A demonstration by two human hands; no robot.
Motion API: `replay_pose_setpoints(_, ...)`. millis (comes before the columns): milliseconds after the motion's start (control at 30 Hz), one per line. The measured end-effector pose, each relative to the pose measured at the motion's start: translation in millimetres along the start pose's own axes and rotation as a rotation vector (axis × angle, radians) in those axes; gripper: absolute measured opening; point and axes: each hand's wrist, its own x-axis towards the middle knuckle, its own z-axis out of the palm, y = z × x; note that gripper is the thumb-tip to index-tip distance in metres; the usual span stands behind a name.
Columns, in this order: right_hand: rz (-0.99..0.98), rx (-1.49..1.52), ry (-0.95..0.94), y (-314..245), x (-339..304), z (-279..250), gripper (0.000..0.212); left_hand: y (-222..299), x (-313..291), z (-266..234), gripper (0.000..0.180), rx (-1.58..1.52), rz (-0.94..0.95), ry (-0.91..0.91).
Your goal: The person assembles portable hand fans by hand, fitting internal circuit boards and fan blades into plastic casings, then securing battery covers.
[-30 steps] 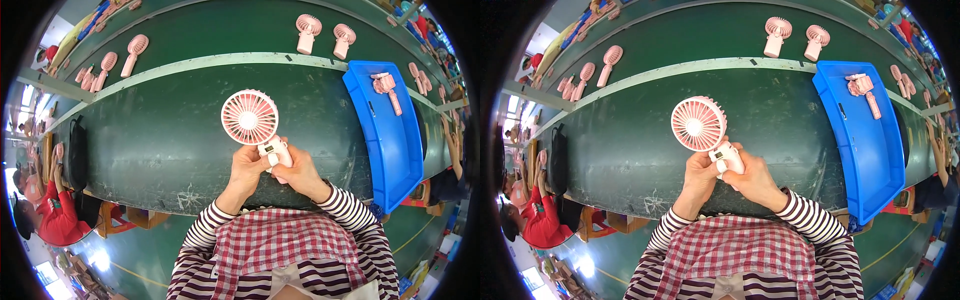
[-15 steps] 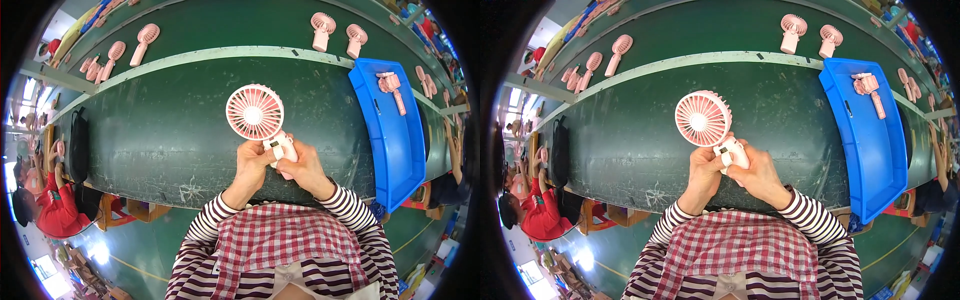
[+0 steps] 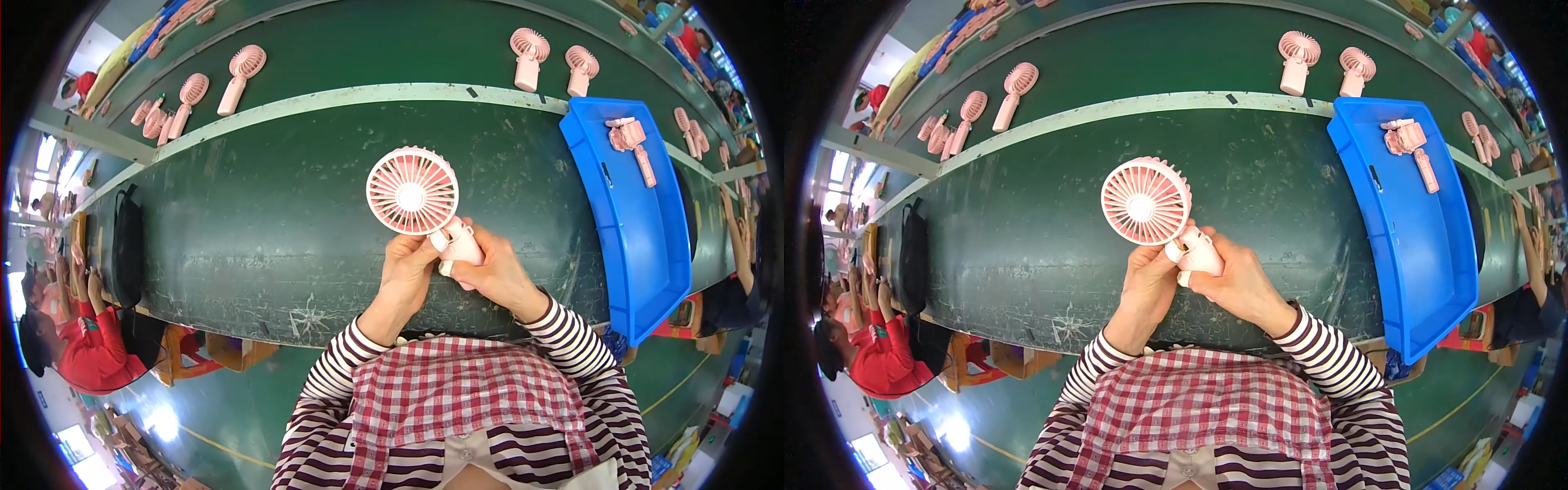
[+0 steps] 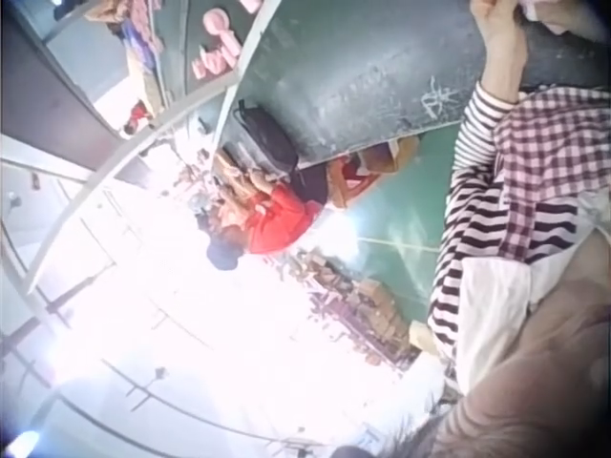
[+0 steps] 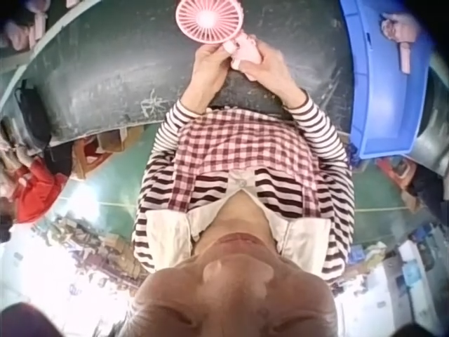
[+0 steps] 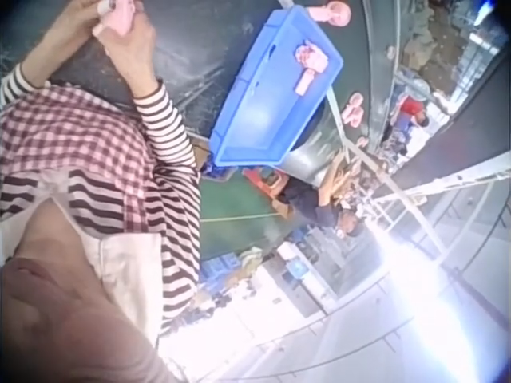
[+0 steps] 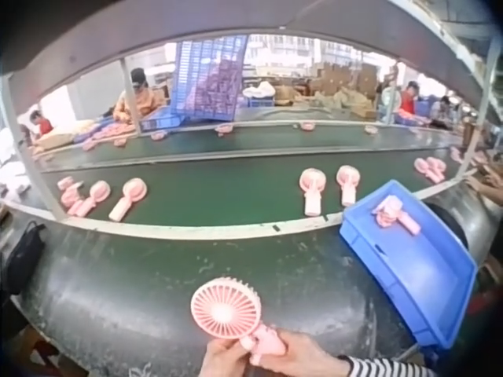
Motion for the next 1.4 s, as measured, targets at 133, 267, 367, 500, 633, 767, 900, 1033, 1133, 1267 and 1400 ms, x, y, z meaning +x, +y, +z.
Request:
replay_pose_setpoints(133,-0.098,-0.098,0.067,-5,6,5,0.026,-1,1,0,0.032,0.021,0.004,-0.012)
replay_pose_setpoints(267,-0.007,-0.205,0.084,0,11,3,0.040,-2,1,2,0.031,0.033,0.035,0.034)
replay_pose_setpoints(367,-0.027,-0.125,0.108,0,11,7,0.039,-4,1,3,0.030,0.052,0.079,0.053)
replay_pose_setpoints(500,-0.006,-0.141,0.136,7,15,10,0.040,-8,1,3,0.028,0.077,0.113,0.101)
replay_pose_setpoints(633,-0.004,-0.165,0.155,10,18,11,0.042,-7,1,6,0.028,0.117,0.130,0.126)
replay_pose_setpoints(767,-0.026,-0.167,0.131,10,20,8,0.040,-6,4,4,0.028,0.113,0.110,0.119)
replay_pose_setpoints(900,-0.071,-0.088,0.112,3,18,10,0.035,6,9,3,0.029,0.127,0.022,0.053)
replay_pose_setpoints(1033,0.109,0.549,-0.193,6,17,-16,0.032,14,4,-4,0.034,0.038,-0.024,-0.027)
replay_pose_setpoints(1133,0.169,0.692,-0.343,8,16,-20,0.033,16,4,-3,0.053,0.051,-0.046,-0.026)
replay_pose_setpoints(1267,0.186,0.670,-0.312,7,21,-18,0.031,14,9,-7,0.056,0.109,-0.042,-0.024)
replay_pose_setpoints(1400,0.154,0.555,-0.227,-3,22,-15,0.029,16,11,-4,0.034,0.088,-0.033,-0.007)
